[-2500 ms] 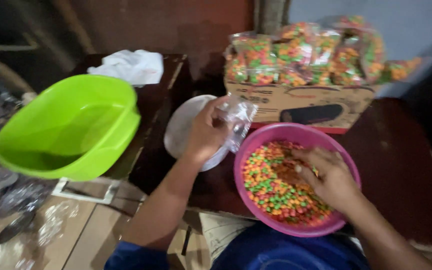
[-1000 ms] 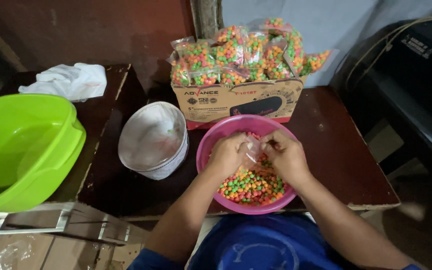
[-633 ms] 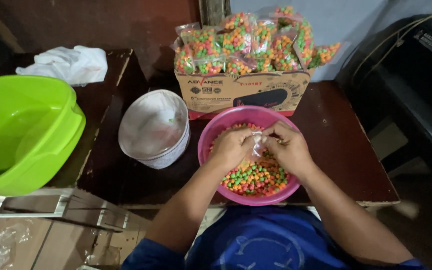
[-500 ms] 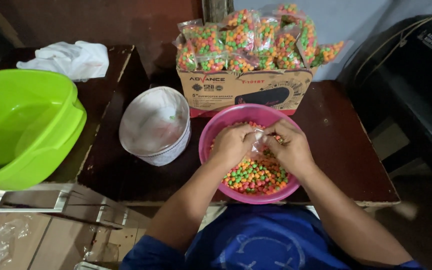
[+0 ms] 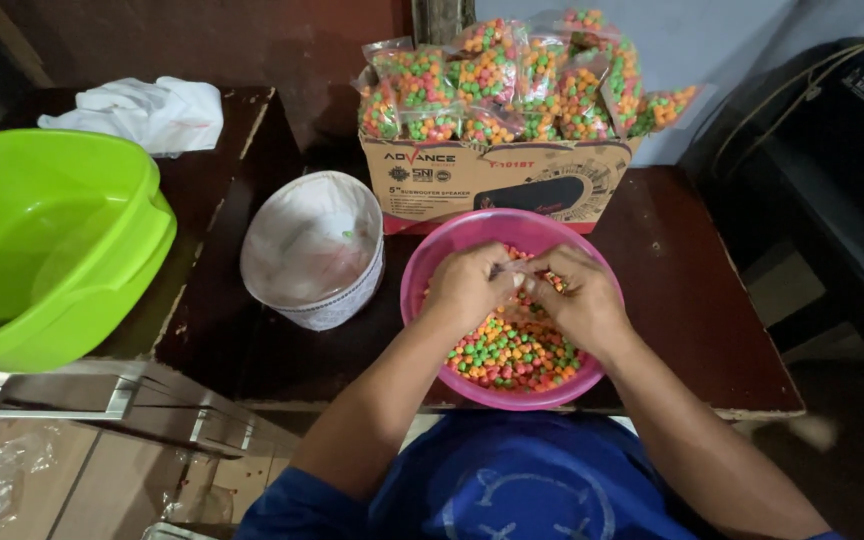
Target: Manually filling small plastic bags with colorful snacks from a large bowl using hands and a spoon.
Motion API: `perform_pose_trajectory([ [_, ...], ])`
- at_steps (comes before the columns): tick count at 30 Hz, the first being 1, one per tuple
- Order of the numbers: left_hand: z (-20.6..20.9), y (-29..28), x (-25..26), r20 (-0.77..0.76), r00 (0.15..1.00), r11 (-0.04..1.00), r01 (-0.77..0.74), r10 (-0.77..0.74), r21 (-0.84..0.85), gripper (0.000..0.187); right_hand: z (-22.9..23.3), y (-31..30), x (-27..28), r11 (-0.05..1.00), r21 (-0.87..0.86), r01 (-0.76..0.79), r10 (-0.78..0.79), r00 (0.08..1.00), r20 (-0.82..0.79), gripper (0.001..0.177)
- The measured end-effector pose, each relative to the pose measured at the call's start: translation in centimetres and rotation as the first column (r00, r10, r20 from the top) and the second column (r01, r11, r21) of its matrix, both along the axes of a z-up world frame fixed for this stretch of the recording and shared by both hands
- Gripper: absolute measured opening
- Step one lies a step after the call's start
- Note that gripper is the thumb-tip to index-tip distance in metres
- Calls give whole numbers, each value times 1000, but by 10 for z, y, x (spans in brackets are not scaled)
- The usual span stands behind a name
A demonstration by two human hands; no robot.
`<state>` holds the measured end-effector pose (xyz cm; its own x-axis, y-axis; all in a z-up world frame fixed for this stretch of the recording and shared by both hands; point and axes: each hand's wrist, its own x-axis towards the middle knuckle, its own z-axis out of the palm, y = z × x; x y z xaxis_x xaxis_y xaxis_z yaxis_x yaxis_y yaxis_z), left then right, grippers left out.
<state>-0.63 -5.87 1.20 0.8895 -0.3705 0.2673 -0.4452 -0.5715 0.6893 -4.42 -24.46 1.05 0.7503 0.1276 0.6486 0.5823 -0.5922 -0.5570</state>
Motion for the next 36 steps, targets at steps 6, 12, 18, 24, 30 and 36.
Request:
perform_pose_trajectory([
  [6,-7,-1,10,23,998,993,57,-59,102,29,2,0,-4,995,-22,97,-98,994,-47,4],
  [12,-3,3,4,26,996,983,76,-81,168,27,9,15,-9,997,67,37,-27,990,-138,16],
  [18,-12,1,14,-5,997,985,81,-82,153,28,-6,8,-2,990,133,33,7,958,-287,10],
  [24,-24,1,25,-25,998,954,59,-54,295,34,12,21,-19,902,423,-85,289,848,-445,33],
  [30,-38,-3,31,-59,997,916,74,-55,394,33,3,7,-6,978,112,-176,197,953,-228,12],
  [36,28,7,-8,-91,983,900,181,-158,397,55,-18,0,-3,950,108,-293,311,866,-392,24],
])
